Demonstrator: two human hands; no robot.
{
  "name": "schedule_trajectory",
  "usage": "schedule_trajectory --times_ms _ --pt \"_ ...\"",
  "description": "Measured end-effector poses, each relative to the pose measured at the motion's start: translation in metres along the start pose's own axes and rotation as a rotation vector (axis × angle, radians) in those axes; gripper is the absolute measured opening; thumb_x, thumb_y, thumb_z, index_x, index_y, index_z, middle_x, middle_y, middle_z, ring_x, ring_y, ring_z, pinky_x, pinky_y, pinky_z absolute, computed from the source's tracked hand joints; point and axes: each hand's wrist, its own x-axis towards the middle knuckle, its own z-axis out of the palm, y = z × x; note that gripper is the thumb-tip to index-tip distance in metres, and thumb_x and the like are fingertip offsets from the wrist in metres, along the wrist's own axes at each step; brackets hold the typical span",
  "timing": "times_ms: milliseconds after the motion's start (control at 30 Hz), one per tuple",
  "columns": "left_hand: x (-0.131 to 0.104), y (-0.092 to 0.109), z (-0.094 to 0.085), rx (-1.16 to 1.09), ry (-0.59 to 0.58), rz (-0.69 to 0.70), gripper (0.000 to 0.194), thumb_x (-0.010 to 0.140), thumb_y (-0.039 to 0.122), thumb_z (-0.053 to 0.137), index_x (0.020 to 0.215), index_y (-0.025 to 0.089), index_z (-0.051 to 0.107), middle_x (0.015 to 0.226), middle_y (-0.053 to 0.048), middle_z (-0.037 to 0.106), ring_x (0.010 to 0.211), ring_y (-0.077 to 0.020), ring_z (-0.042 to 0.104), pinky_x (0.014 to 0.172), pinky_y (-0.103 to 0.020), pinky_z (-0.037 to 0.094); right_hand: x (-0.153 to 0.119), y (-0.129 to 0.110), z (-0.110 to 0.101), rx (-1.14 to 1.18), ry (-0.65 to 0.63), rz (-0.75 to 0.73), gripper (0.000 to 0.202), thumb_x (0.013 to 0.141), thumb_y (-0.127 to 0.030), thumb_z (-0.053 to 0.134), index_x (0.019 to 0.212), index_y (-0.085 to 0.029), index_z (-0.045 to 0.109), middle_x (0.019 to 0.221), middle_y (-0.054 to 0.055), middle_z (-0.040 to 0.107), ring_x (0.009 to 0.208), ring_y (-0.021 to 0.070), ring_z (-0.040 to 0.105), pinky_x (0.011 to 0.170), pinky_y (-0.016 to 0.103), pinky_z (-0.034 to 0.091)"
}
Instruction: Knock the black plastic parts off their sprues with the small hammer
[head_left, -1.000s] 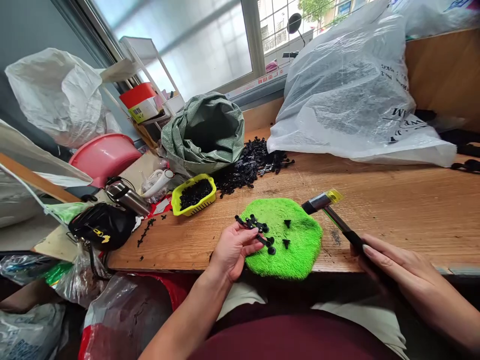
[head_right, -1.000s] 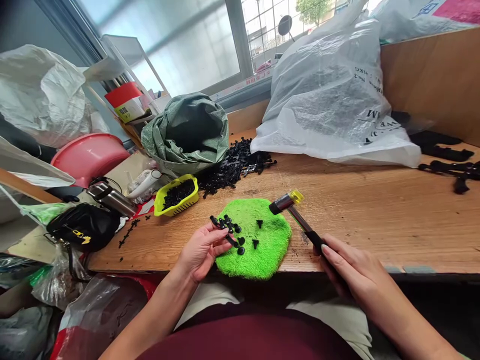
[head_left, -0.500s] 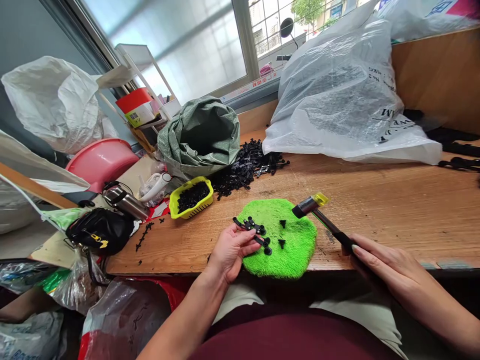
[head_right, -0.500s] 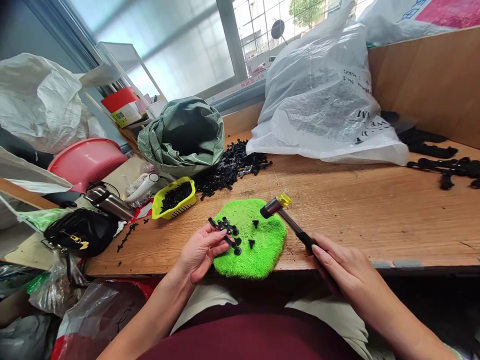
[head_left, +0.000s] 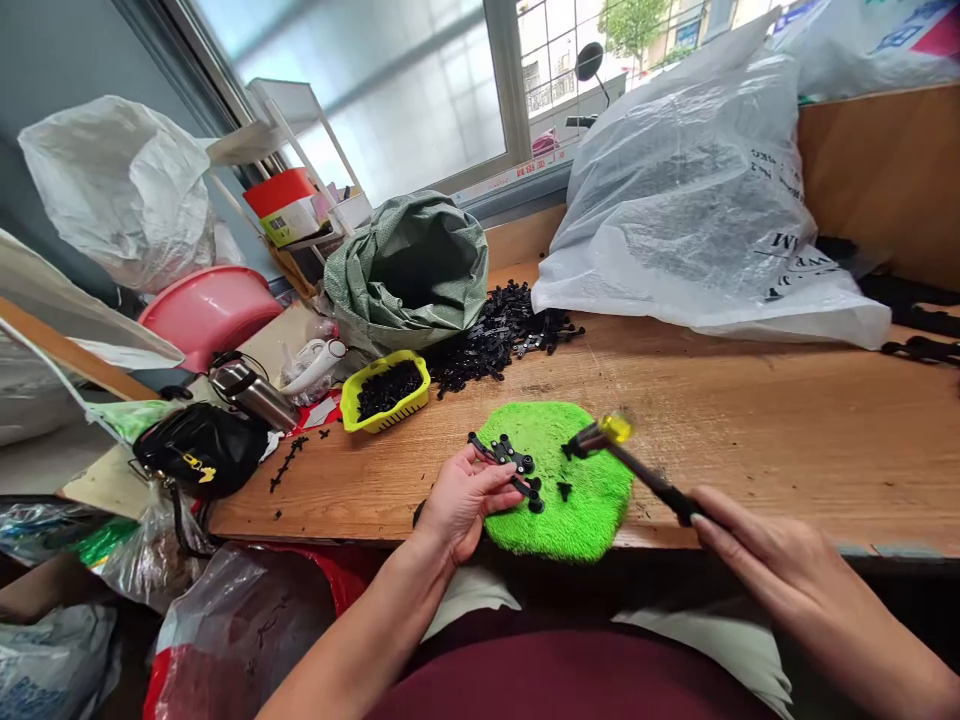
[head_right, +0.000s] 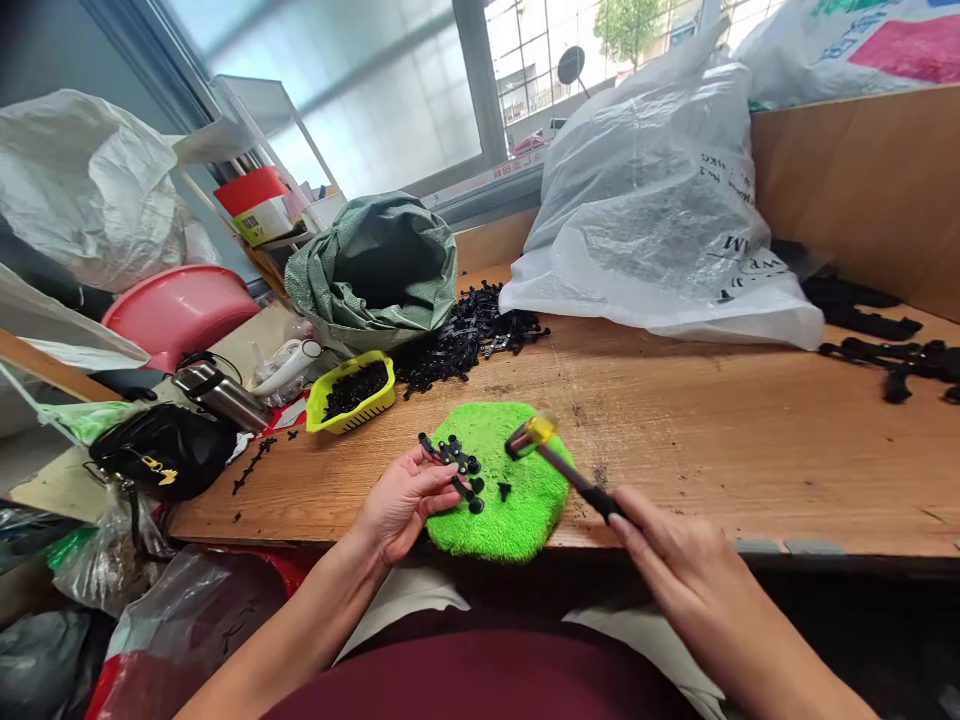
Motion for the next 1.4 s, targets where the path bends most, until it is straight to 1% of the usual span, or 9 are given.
schedule_trajectory --times_ms 133,233,500,700,800,933,1133,1233,1400 --pt "0.001 -0.003 -0.001 -0.030 -0.004 0.027 0.023 0.068 0.002 0.070 0.087 0.010 0.059 0.074 -0.003 0.068 0.053 -0.0092 0.063 0.048 -0.015 0.053 0.010 -0.023 -0.013 -0.019 -0.076 -0.267 0.032 0.100 -0.034 0.032 0.100 -0.021 0.061 0.084 0.006 0.073 0.067 0.0235 0.070 0.046 0.026 0.052" --pt "0.002 -0.006 -0.001 -0.048 0.013 0.051 0.025 0.066 0.004 0.073 0.086 0.011 0.059 0.073 -0.003 0.068 0.050 -0.0079 0.061 0.047 -0.016 0.052 0.017 -0.036 -0.017 -0.066 -0.183 -0.336 0.038 0.100 -0.030 0.025 0.090 -0.022 0.061 0.079 0.006 0.073 0.056 0.0230 0.068 0.038 0.028 0.048" --pt "0.004 -0.007 0.000 -0.064 0.021 0.040 0.029 0.062 0.007 0.077 0.082 0.012 0.057 0.060 0.001 0.062 0.042 -0.0072 0.057 0.043 -0.016 0.051 0.029 -0.043 -0.020 -0.090 -0.200 -0.296 0.043 0.100 -0.042 0.021 0.084 -0.026 0.058 0.064 0.005 0.069 0.051 0.0245 0.066 0.032 0.028 0.042" --pt "0.002 -0.004 0.003 -0.053 0.040 0.004 0.026 0.065 0.006 0.073 0.082 0.012 0.055 0.057 0.001 0.061 0.040 -0.0075 0.056 0.041 -0.015 0.050 0.027 -0.037 -0.021 -0.128 -0.214 -0.343 0.035 0.102 -0.035 0.022 0.094 -0.024 0.055 0.073 0.005 0.071 0.056 0.0220 0.068 0.040 0.026 0.047" --pt "0.001 -0.003 0.003 -0.054 0.042 0.012 0.026 0.064 0.006 0.074 0.079 0.012 0.054 0.056 0.001 0.061 0.039 -0.0073 0.056 0.041 -0.016 0.049 0.026 -0.035 -0.021 -0.173 -0.270 -0.336 0.036 0.101 -0.036 0.022 0.092 -0.025 0.055 0.066 0.003 0.069 0.050 0.0235 0.066 0.035 0.028 0.043" --pt "0.001 -0.004 0.002 -0.062 0.027 0.011 0.028 0.062 0.007 0.077 0.077 0.013 0.053 0.054 0.001 0.060 0.040 -0.0088 0.057 0.040 -0.015 0.049 0.028 -0.042 -0.024 -0.149 -0.197 -0.363 0.030 0.101 -0.032 0.024 0.095 -0.025 0.053 0.062 0.001 0.067 0.049 0.0228 0.065 0.034 0.027 0.042" --pt "0.002 -0.006 0.002 -0.073 0.043 0.033 0.027 0.063 0.006 0.077 0.075 0.012 0.054 0.054 0.001 0.059 0.038 -0.0085 0.056 0.039 -0.016 0.049 0.029 -0.053 -0.024 -0.228 -0.234 -0.425 0.033 0.101 -0.029 0.021 0.087 -0.025 0.050 0.057 0.000 0.065 0.045 0.0221 0.064 0.030 0.028 0.037" --pt "0.002 -0.007 0.003 -0.067 0.046 0.039 0.026 0.064 0.005 0.076 0.075 0.012 0.053 0.053 0.001 0.058 0.039 -0.0091 0.057 0.040 -0.016 0.049 0.026 -0.051 -0.022 -0.218 -0.201 -0.359 0.028 0.101 -0.033 0.025 0.093 -0.024 0.050 0.063 0.000 0.066 0.047 0.0206 0.064 0.035 0.028 0.041" --pt "0.000 -0.008 0.001 -0.039 0.046 0.080 0.022 0.067 0.002 0.072 0.073 0.012 0.053 0.053 0.003 0.056 0.039 -0.0074 0.056 0.040 -0.016 0.050 0.021 -0.043 -0.019 -0.255 -0.318 -0.339 0.031 0.101 -0.032 0.022 0.093 -0.024 0.052 0.051 -0.003 0.059 0.040 0.0207 0.059 0.034 0.029 0.037"
